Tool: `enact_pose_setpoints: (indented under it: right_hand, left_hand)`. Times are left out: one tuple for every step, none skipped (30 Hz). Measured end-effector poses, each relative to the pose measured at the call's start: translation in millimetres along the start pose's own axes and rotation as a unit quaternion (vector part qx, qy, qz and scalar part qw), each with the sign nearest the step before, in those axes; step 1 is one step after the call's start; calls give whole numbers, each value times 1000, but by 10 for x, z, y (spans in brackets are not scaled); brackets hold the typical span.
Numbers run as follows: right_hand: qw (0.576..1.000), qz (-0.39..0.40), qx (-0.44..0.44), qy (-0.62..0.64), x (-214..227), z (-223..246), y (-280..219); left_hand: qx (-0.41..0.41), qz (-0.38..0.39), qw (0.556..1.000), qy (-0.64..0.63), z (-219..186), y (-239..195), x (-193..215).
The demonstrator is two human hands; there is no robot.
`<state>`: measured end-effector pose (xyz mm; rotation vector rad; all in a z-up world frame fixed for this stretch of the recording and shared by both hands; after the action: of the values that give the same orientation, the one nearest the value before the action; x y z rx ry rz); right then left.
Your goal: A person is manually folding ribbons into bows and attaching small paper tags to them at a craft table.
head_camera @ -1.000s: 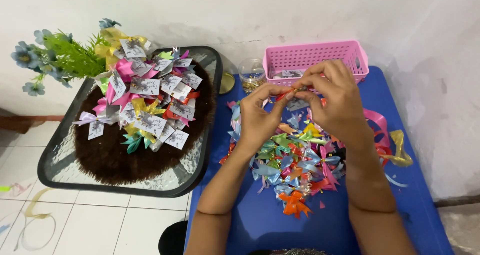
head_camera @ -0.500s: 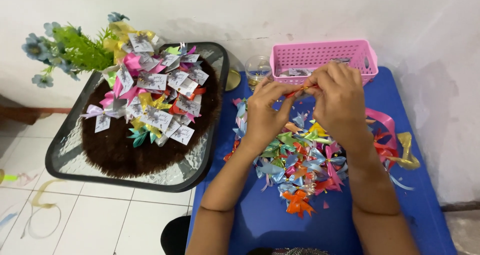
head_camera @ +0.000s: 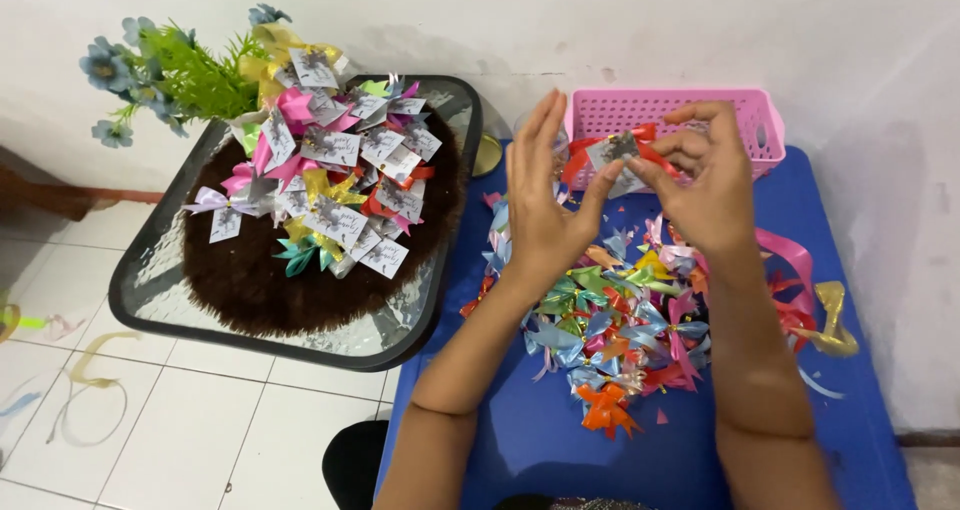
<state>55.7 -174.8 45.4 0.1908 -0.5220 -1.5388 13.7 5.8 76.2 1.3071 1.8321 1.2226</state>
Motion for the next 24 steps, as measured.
enact_pose_setpoints:
  right_hand:
    - [1000, 0, 0, 1, -63, -58, 35]
    - [1000, 8, -19, 17, -134, -139, 72]
    - [999, 18, -37, 31, -204, -215, 126]
    - [999, 21, -35, 31, -316, -301, 213]
    - [996, 50, -34, 59, -476, -392, 284]
    - [992, 80, -33, 86, -634, -481, 353]
    - [992, 82, -33, 88, -779, -789, 513]
    - [983, 147, -44, 103, -999, -1101, 659]
    - [969, 211, -55, 116, -1208, -1408, 802]
    - [969, 212, -54, 116, -1383, -1023, 807]
    - [959, 243, -58, 137, -1594, -636, 784]
    - [947, 273, -62, 158, -1801, -247, 758]
    - [946, 274, -61, 159, -2062, -307, 790]
    - [952, 244, -33, 183, -2279, -334, 841]
    - [955, 213, -4, 206, -2487, -363, 885]
    - [955, 213, -4, 207, -2591, -288, 889]
    - [954, 220, 8, 204, -2697, -196, 892]
    - [952, 228, 21, 201, -2805, -104, 894]
    - [952, 229, 22, 201, -2844, -59, 917]
    - [959, 245, 53, 133, -2907, 6, 923]
    - [960, 259, 82, 65, -2974, 58, 909]
    - [960, 260, 82, 66, -2975, 44, 891]
    - [964, 236, 122, 23, -2946, 64, 878]
    - [964, 212, 163, -19, -2919, 84, 861]
  left_hand:
    - [-1, 0, 1000, 0, 1, -7, 11]
    - [-5, -11, 1000, 6, -2, -14, 38]
    - [-9, -26, 1000, 14, -4, -17, 63]
    - [-10, -29, 999, 15, 23, -26, 49]
    - [-17, -30, 999, 15, 42, -41, 49]
    - [-23, -31, 999, 15, 61, -56, 46]
    - [-23, -32, 999, 17, 5, -47, 63]
    - [-21, -31, 999, 11, -48, -37, 75]
    - [-20, -31, 999, 3, -100, -23, 80]
    - [-21, -31, 999, 4, -111, -24, 85]
    - [-36, -37, 998, 21, -143, -32, 103]
    - [-51, -43, 997, 38, -175, -41, 120]
    - [-51, -43, 997, 40, -213, -34, 131]
    - [-42, -50, 997, 28, -239, -28, 150]
    - [-32, -57, 998, 15, -268, -23, 163]
    - [-32, -57, 998, 16, -268, -22, 166]
    - [-33, -56, 998, 12, -268, -16, 165]
    - [-34, -56, 998, 7, -267, -11, 166]
    - [-34, -57, 998, 9, -258, -12, 160]
    - [-33, -56, 998, 7, -246, -14, 151]
    - [-29, -53, 998, 5, -238, -29, 144]
    - [-28, -54, 998, 6, -233, -38, 144]
    - [-22, -51, 998, 4, -222, -42, 135]
    - [-16, -49, 999, 3, -211, -45, 125]
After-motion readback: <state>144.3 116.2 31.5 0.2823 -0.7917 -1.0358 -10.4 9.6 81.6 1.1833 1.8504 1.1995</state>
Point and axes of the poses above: each hand's wrist, its own y-axis towards the middle knuckle, its own x-axis out of the back of the hand, z = x × y, the point moved 6 cm from there along y, towards the middle knuckle, and after that the axes turned 7 degrees about -x, right-handed, at the moved point
